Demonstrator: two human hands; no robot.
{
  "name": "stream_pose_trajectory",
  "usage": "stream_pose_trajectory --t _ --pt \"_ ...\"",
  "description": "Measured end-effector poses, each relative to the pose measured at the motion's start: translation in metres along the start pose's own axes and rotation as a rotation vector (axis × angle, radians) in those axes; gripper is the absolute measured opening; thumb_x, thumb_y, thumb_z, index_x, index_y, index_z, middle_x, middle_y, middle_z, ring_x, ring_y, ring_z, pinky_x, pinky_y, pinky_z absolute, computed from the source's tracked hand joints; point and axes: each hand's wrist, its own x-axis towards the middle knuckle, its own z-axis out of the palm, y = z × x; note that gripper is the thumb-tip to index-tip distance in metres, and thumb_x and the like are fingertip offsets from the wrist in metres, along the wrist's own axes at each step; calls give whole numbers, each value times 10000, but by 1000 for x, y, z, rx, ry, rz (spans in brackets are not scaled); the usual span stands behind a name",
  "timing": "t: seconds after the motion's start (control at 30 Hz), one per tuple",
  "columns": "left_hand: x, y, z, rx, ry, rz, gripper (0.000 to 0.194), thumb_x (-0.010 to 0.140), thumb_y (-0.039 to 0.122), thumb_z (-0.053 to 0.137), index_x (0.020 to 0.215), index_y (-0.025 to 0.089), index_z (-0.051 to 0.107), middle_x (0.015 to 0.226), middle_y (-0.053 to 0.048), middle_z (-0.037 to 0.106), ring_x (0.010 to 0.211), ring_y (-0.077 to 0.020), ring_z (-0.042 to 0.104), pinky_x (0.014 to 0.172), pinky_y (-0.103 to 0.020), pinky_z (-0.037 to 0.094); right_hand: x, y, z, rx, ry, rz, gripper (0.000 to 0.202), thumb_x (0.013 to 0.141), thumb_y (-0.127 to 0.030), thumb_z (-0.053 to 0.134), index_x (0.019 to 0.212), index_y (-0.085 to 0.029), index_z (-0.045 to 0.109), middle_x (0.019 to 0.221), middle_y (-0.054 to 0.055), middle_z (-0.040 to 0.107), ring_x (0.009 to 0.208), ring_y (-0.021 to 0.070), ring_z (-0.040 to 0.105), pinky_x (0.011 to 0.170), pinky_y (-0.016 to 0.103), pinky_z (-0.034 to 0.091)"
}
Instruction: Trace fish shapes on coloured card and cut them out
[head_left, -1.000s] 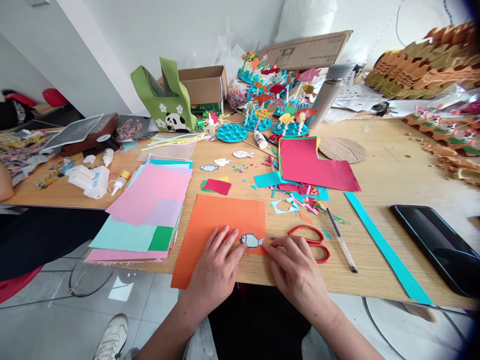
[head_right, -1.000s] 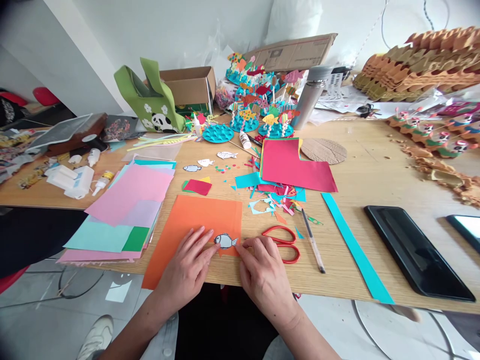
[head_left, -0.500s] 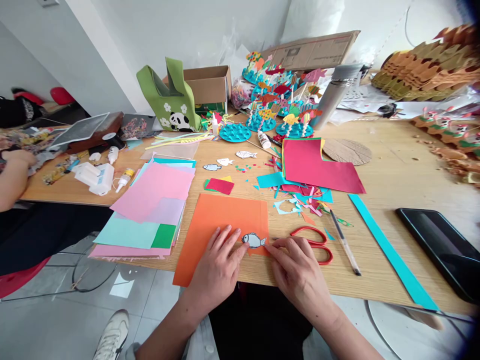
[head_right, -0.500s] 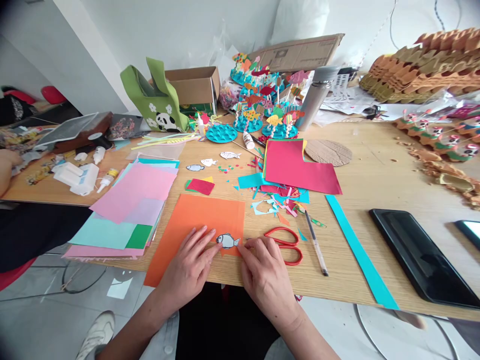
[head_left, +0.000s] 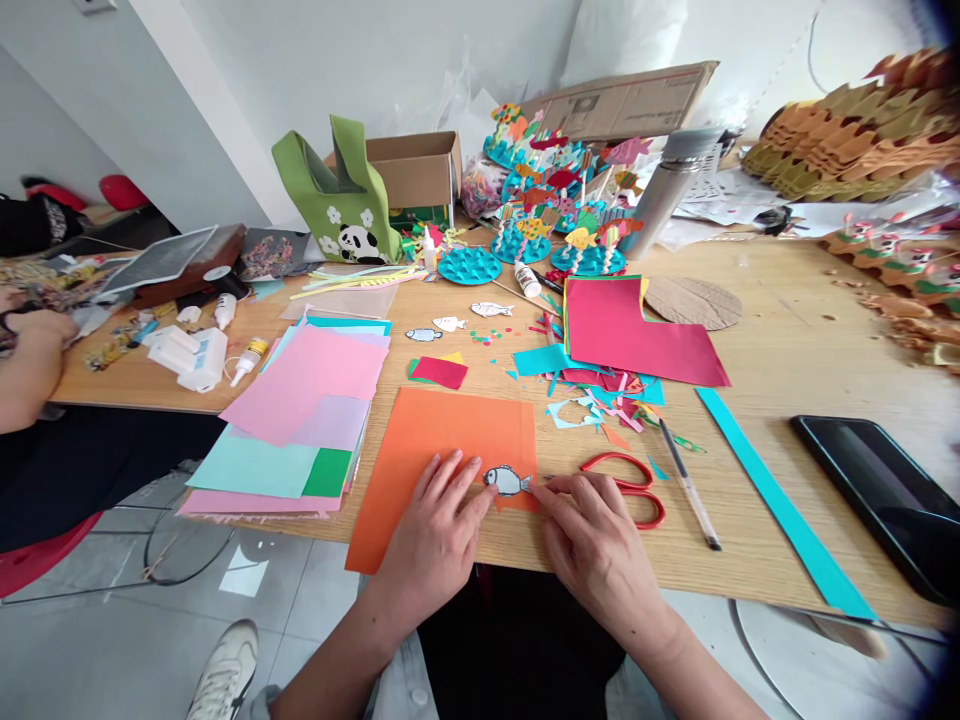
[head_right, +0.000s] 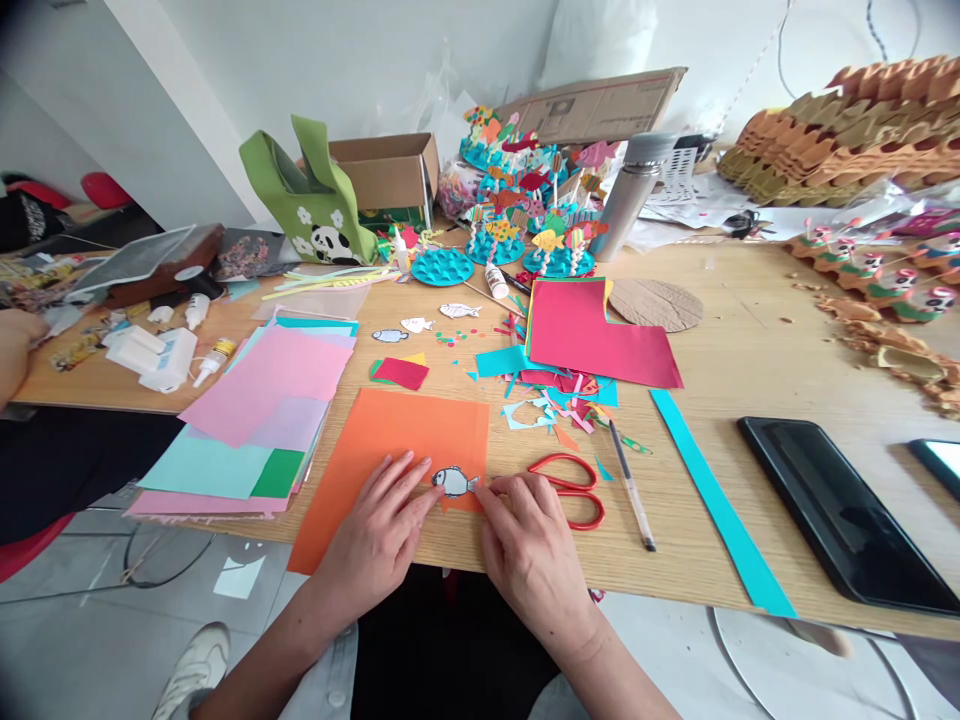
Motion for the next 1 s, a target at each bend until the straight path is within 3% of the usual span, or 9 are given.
stream_pose_trajectory --t 0.13,0.33,0.87,1.0 --pt "-1 0 1 5 -9 -2 426 899 81 429 1298 178 539 1459 -108 444 1397 -312 319 1117 -567 350 3 -3 -1 -50 -79 -25 389 887 -118 473 1259 -168 576 1070 130 573 941 257 483 830 450 451" --pt "1 1 0 -1 12 1 412 900 82 431 1284 178 547 1441 -111 466 1393 -304 330 1114 -563 358 6 -6 -3 -84 -141 -20 303 932 -247 493 1195 -174 625 1127 137 566 1007 274 478 867 454 424" --pt "8 5 -8 45 -54 -36 373 881 61 431 1204 174 580 1386 -114 506 1349 -313 392 1111 -533 369 7 -4 1 -105 -137 -10 286 937 -253 503 1191 -196 622 1168 136 546 1079 289 471 874 459 432" --pt "9 8 -11 51 -51 -40 394 851 30 448 1194 171 580 1388 -121 500 1375 -325 348 1103 -548 371 6 -3 2 -117 -131 -18 288 939 -245 501 1196 -194 621 1170 140 542 1080 297 464 867 464 434"
